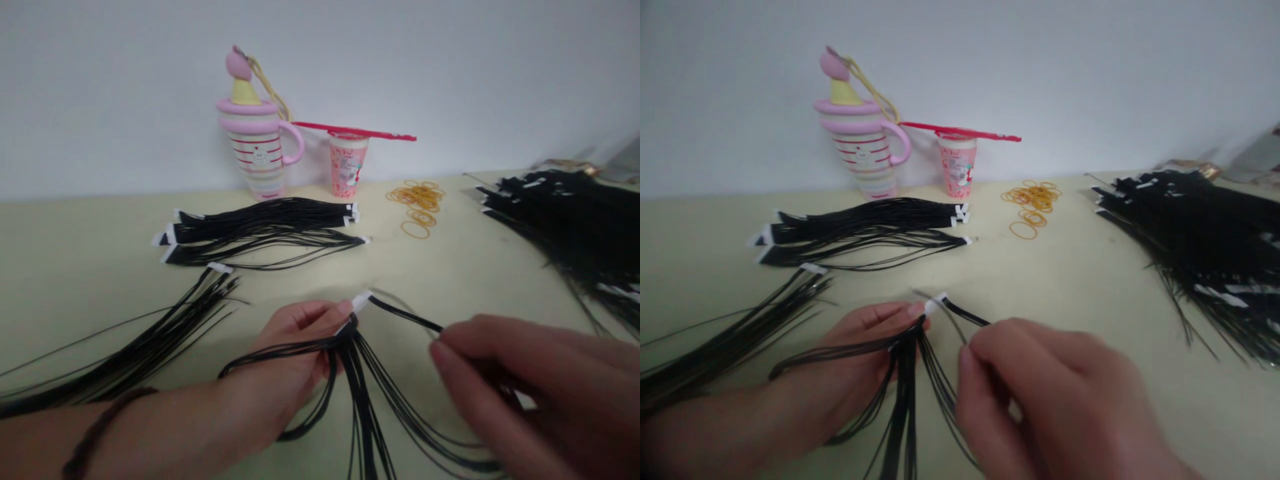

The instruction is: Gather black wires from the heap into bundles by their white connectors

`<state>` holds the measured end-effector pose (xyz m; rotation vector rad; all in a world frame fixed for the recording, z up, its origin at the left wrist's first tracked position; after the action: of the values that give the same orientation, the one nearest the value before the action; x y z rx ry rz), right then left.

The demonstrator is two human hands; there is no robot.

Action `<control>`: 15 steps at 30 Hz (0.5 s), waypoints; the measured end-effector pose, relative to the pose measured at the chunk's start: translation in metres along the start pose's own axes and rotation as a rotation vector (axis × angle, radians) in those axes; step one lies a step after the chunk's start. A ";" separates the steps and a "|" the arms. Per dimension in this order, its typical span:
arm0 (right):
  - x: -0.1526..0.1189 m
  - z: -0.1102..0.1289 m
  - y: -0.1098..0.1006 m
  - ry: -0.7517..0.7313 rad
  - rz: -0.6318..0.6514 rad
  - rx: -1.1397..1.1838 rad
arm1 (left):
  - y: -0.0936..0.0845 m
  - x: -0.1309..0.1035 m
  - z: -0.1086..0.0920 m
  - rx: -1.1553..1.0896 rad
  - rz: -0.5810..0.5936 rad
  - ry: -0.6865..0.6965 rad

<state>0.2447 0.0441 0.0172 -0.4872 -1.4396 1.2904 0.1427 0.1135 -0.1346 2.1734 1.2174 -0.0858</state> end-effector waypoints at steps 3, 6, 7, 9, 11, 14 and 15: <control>0.000 0.010 0.022 -0.020 0.099 0.104 | -0.002 0.001 0.001 0.016 0.011 0.031; -0.004 0.007 0.021 -0.017 0.047 0.048 | -0.003 0.004 0.003 -0.008 0.055 0.079; -0.005 0.007 0.019 -0.021 0.030 0.023 | -0.004 0.005 0.003 -0.022 0.065 0.089; -0.007 0.006 0.019 -0.021 0.022 -0.026 | -0.004 0.007 0.006 -0.040 0.082 0.081; -0.008 0.006 0.022 -0.016 0.036 -0.062 | -0.002 0.008 0.006 -0.040 0.103 0.070; -0.009 0.007 0.024 -0.025 0.045 -0.067 | 0.002 0.007 0.002 -0.021 0.112 0.065; -0.009 0.007 0.026 -0.027 0.052 -0.065 | 0.002 0.006 0.002 -0.014 0.105 0.058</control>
<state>0.2327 0.0418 -0.0080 -0.5556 -1.5037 1.2986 0.1477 0.1162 -0.1372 2.2370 1.1300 0.0298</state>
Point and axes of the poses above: each hand's wrist, its own x-axis towards the middle knuckle, its own y-axis out of the palm, z = x × y, the point moved 10 cm from there along x, towards the middle knuckle, and after that the axes turned 9 degrees about z, right-handed, at the moved point
